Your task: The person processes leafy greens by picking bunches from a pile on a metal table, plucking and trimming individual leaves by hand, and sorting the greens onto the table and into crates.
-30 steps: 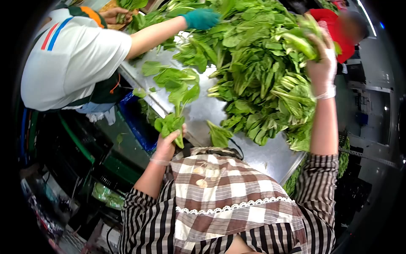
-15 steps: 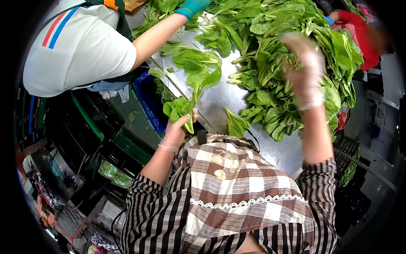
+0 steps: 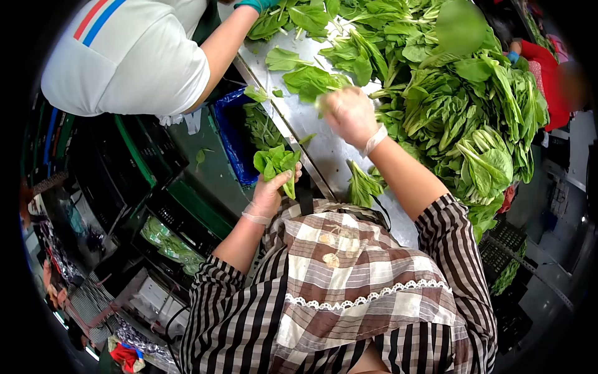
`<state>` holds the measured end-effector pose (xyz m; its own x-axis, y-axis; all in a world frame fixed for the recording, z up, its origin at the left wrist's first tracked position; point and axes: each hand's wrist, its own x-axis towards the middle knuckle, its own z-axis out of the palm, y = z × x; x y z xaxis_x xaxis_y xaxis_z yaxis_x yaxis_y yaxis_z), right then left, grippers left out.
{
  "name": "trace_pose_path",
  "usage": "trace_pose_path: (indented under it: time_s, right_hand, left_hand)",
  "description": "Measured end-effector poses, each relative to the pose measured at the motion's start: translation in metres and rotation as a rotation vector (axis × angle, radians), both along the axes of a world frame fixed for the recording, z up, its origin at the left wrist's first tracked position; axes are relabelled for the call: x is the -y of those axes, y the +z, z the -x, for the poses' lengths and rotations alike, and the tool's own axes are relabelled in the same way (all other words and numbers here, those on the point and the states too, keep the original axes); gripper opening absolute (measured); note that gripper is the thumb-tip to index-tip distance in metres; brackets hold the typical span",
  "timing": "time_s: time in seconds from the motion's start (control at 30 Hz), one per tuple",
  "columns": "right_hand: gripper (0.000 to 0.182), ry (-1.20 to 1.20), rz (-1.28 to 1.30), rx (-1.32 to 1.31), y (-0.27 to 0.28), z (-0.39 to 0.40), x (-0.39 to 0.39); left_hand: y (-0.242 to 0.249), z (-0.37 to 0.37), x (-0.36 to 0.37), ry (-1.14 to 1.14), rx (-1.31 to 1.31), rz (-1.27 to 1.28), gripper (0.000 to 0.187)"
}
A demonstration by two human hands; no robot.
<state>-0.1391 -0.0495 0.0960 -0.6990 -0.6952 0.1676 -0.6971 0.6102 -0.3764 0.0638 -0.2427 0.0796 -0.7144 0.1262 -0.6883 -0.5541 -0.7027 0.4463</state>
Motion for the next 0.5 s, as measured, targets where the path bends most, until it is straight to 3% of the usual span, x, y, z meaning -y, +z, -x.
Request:
trace_pose_path:
  time_s: [0.03, 0.07, 0.2, 0.3, 0.43, 0.5]
  right_hand:
    - [0.017, -0.071, 0.016, 0.024, 0.003, 0.007, 0.001]
    - [0.028, -0.127, -0.064, 0.060, 0.002, 0.014, 0.000]
    - [0.038, -0.340, -0.437, 0.268, -0.022, 0.028, 0.000]
    - [0.032, -0.387, -0.390, 0.276, -0.040, 0.035, -0.016]
    - [0.024, -0.461, -0.248, 0.281, 0.008, 0.026, -0.018]
    - [0.026, -0.411, -0.297, 0.462, 0.021, 0.015, -0.014]
  left_hand:
    - [0.001, 0.000, -0.002, 0.000, -0.001, 0.000, 0.047]
    - [0.003, 0.001, -0.005, -0.010, 0.008, 0.006, 0.048]
    - [0.016, 0.009, -0.011, -0.047, -0.002, 0.039, 0.050]
    - [0.015, 0.006, -0.009, -0.037, -0.002, 0.046, 0.048]
    - [0.010, 0.001, -0.001, 0.003, 0.022, 0.078, 0.044]
    - [0.011, 0.001, 0.001, 0.019, 0.037, 0.101, 0.043]
